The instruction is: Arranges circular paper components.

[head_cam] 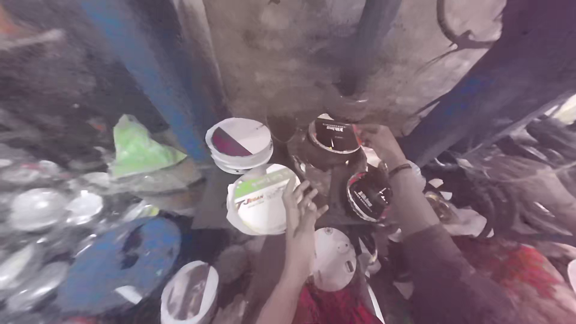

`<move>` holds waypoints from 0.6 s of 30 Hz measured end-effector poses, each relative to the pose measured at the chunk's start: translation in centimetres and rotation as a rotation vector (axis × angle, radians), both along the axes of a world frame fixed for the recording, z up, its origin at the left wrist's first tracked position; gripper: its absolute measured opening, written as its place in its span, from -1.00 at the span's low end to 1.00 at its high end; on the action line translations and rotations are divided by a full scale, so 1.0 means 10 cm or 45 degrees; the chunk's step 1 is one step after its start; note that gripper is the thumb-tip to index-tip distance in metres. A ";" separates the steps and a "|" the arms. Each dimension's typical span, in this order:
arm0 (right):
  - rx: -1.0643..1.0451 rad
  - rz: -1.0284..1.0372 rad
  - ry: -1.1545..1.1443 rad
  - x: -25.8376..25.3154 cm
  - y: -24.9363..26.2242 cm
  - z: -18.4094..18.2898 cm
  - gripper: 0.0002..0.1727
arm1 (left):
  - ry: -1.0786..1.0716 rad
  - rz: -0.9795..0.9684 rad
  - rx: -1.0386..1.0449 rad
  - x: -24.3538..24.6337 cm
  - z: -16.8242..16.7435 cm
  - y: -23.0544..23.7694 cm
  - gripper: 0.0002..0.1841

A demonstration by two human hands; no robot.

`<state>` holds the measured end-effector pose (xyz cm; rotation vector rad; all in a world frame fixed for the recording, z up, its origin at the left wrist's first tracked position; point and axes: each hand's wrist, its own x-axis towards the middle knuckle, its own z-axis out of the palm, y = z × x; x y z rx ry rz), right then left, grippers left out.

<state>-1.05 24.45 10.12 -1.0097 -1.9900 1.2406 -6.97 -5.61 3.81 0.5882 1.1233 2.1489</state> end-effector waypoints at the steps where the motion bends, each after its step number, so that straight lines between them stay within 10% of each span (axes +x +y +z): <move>1: 0.005 0.004 -0.041 -0.02 0.00 0.02 -0.71 | 0.001 -0.006 0.013 0.02 -0.01 -0.04 -0.28; 12: 0.000 -0.069 0.010 0.08 -0.01 0.02 -0.65 | 0.067 -0.010 0.064 0.05 -0.05 -0.23 -0.31; 18: -0.081 0.374 0.360 1.13 -1.15 -0.22 -0.83 | 0.234 -0.400 0.042 0.06 -0.49 -0.55 -0.65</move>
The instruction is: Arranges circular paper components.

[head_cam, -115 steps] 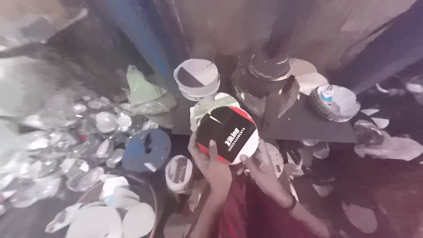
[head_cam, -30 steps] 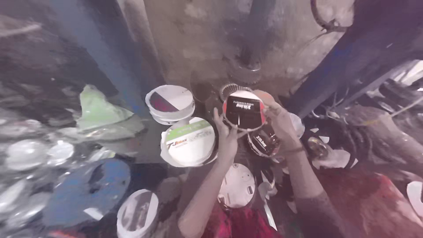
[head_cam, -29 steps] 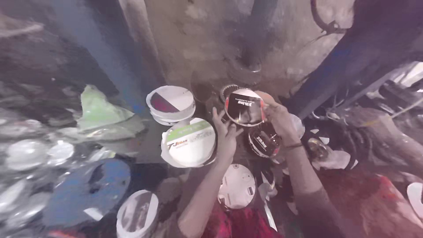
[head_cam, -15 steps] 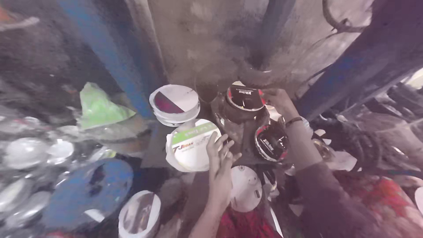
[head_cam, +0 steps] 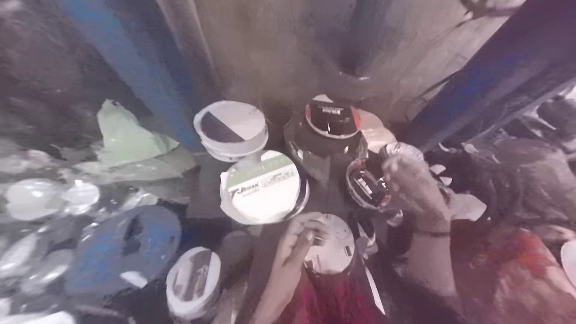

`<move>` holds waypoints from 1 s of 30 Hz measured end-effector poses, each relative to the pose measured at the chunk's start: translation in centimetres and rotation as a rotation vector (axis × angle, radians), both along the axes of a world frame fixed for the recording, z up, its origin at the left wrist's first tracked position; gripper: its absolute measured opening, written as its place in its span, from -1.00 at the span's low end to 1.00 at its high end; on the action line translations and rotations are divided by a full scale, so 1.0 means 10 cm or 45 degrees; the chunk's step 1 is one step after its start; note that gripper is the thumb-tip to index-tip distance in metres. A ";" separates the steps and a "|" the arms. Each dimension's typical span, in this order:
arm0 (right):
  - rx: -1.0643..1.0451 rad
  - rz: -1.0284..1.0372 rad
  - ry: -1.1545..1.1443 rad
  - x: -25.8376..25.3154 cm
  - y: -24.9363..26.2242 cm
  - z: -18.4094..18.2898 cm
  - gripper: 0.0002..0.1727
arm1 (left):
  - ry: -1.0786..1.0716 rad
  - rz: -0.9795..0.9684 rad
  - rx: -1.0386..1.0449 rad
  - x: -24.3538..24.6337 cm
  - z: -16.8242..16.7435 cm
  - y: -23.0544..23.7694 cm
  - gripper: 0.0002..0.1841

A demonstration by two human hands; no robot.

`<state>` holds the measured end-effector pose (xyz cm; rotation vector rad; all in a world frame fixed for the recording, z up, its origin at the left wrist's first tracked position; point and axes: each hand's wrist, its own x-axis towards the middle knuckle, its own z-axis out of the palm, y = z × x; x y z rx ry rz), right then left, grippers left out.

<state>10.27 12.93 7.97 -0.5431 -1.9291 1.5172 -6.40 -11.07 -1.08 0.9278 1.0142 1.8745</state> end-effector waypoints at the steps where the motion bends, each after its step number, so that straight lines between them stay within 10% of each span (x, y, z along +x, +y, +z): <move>1: -0.058 0.204 -0.078 0.14 -0.24 -0.13 -0.80 | 0.035 -0.080 -0.091 0.03 -0.11 -0.05 -0.67; 4: 0.079 0.391 -0.496 0.31 -0.77 -0.69 -0.69 | 0.261 -0.331 -0.412 0.13 -0.42 -0.23 -0.65; 11: 0.652 -0.357 -1.200 -0.01 -1.20 -1.48 -0.19 | 0.830 -0.745 -0.690 0.26 -0.52 -0.54 -0.63; 21: 0.832 -0.756 -0.550 0.07 -1.27 -1.58 -0.81 | 0.891 0.304 -0.666 0.29 -0.47 -0.47 -0.40; 26: 0.909 -0.437 -1.015 0.04 -1.27 -1.67 -0.20 | 0.870 0.194 -0.753 0.29 -0.54 -0.42 -0.38; 30: 0.919 -0.249 -1.225 -0.09 -1.15 -1.61 -0.20 | 0.857 0.111 -0.740 0.23 -0.53 -0.46 -0.51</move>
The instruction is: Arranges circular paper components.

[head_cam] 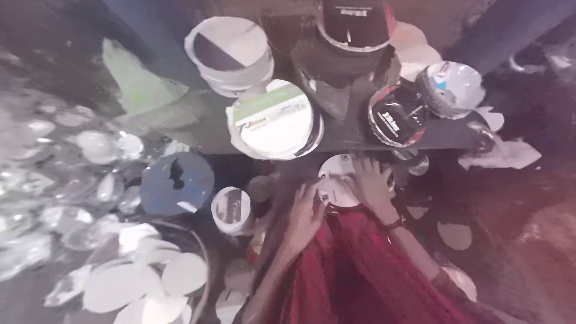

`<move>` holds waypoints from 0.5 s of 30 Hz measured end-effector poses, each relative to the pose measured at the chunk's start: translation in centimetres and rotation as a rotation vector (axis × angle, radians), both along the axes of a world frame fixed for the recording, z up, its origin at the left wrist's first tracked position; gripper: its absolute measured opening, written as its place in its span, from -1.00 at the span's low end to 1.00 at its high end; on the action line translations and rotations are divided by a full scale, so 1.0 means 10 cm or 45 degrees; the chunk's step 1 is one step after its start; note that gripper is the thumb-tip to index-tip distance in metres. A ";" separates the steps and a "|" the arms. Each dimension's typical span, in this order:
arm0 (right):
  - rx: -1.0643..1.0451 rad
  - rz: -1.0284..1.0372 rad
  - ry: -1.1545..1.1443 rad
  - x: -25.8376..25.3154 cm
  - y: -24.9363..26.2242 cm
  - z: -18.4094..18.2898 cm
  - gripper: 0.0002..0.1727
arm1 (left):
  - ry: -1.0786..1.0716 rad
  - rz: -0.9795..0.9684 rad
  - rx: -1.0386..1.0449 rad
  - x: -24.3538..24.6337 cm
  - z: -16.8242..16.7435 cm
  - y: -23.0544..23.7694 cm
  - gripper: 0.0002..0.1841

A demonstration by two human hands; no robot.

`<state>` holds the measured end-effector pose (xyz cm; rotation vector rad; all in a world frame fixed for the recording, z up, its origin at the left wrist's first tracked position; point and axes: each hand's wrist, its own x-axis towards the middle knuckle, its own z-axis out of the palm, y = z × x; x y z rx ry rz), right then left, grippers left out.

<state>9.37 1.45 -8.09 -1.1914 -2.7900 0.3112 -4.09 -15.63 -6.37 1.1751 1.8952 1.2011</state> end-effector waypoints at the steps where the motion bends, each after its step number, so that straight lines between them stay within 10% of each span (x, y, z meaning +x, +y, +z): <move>1: 0.008 0.042 -0.018 -0.02 0.03 0.02 -0.25 | -0.006 0.007 0.021 0.00 -0.01 -0.02 -0.55; 9: -0.399 -0.158 -0.465 -0.71 -0.23 0.72 -0.56 | 0.000 0.482 0.148 -0.38 -0.16 -0.56 -0.69; 12: 0.008 0.361 0.071 -0.26 0.10 0.06 -0.44 | 0.056 0.778 0.029 -0.68 -0.37 -1.12 -0.72; 15: -0.084 0.194 -0.102 -0.43 -0.17 0.39 -0.48 | 0.043 1.218 -0.072 -0.95 -0.65 -1.77 -0.75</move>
